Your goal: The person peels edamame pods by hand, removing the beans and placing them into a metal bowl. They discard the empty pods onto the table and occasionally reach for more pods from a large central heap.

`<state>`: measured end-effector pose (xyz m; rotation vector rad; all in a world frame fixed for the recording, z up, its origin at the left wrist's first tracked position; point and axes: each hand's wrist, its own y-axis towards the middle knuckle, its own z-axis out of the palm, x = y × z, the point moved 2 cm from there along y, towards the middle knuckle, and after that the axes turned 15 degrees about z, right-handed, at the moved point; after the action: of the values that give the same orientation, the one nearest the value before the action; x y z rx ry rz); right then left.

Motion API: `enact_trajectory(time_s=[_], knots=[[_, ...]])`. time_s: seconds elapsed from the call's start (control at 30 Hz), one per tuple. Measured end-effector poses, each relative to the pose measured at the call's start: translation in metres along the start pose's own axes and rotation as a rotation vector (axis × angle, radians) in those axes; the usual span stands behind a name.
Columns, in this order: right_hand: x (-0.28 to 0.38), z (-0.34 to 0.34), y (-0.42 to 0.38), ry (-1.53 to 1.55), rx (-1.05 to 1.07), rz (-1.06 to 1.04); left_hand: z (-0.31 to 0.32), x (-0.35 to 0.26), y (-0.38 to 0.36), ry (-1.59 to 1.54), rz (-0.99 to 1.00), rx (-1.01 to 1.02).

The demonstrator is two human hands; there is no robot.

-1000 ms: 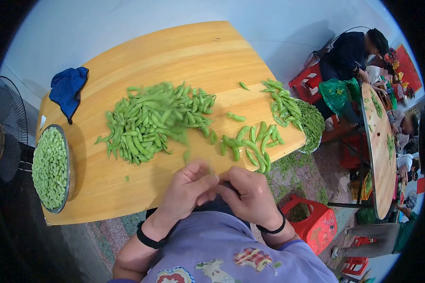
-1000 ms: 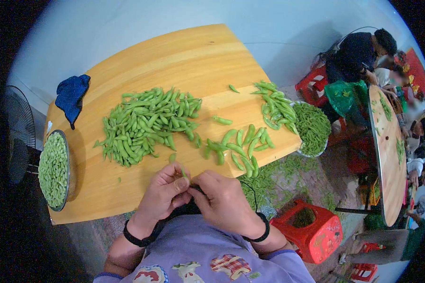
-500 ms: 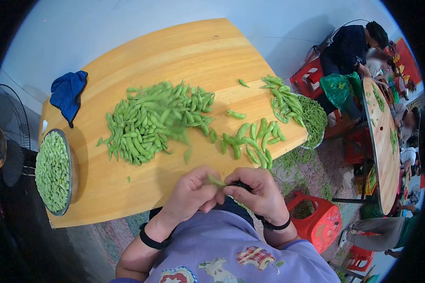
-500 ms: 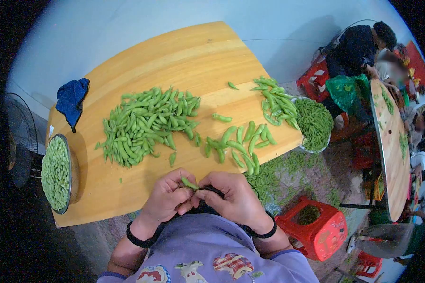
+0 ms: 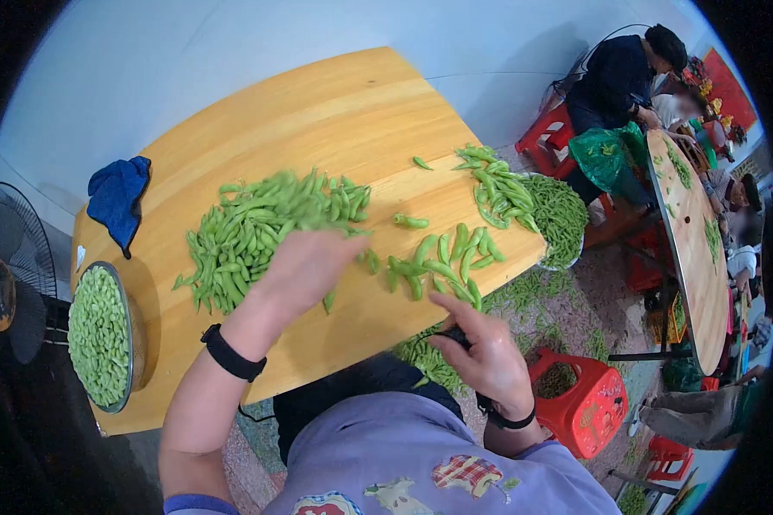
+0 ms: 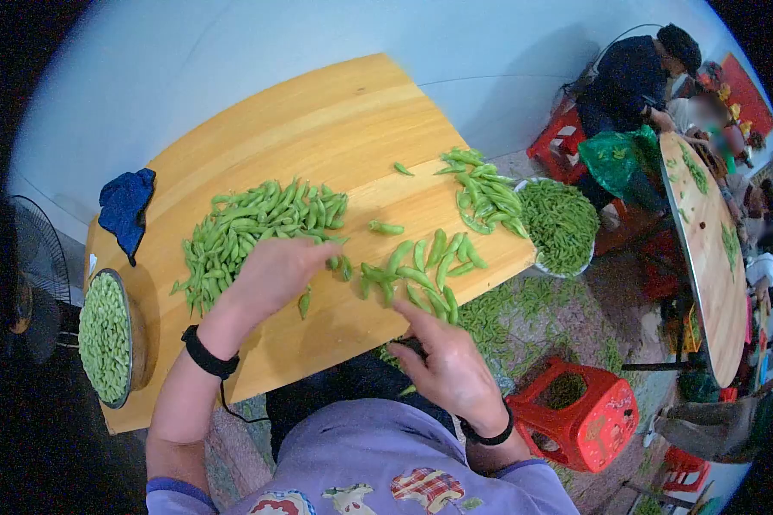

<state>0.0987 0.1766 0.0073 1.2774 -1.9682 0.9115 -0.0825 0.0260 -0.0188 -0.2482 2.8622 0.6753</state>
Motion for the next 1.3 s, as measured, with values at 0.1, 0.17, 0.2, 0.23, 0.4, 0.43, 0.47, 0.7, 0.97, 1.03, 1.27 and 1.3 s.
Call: enact_trajectory(time_s=[0.1, 0.17, 0.2, 0.23, 0.4, 0.43, 0.47, 0.7, 0.97, 1.03, 1.27, 1.3], knots=[[-0.008, 0.015, 0.013, 0.012, 0.062, -0.128, 0.007, -0.003, 0.001, 0.230, 0.033, 0.371], [0.000, 0.028, 0.028, -0.029, 0.088, -0.269, 0.011, -0.004, 0.001, 0.278, 0.096, 0.320], [0.005, 0.032, 0.037, -0.028, 0.082, -0.266, 0.009, -0.006, 0.002, 0.278, 0.103, 0.320], [0.011, 0.038, 0.047, -0.124, 0.105, -0.227, 0.004, -0.010, 0.002, 0.217, 0.104, 0.235], [-0.013, 0.042, 0.087, -0.360, 0.014, -0.099, -0.003, -0.025, -0.019, 0.110, 0.227, 0.186], [-0.017, 0.031, 0.090, -0.346, -0.086, -0.058, 0.000, -0.024, -0.027, -0.050, 0.166, 0.197], [-0.022, 0.024, 0.090, -0.328, -0.185, -0.012, 0.002, -0.024, -0.034, -0.212, 0.105, 0.211], [0.011, 0.055, 0.045, -0.066, 0.011, -0.156, 0.000, -0.037, -0.040, 0.021, -0.467, -0.025], [0.000, 0.061, 0.038, -0.147, -0.063, -0.128, 0.032, -0.046, -0.024, 0.090, -0.563, 0.103], [-0.001, 0.057, 0.036, -0.140, -0.050, -0.131, 0.035, -0.037, -0.028, -0.173, -0.618, -0.061], [0.003, 0.033, 0.029, 0.465, 0.305, 0.015, -0.012, -0.055, -0.023, -1.405, -0.830, -0.458], [0.006, 0.033, 0.028, 0.469, 0.353, -0.014, -0.012, -0.057, -0.022, -1.422, -0.835, -0.490]])
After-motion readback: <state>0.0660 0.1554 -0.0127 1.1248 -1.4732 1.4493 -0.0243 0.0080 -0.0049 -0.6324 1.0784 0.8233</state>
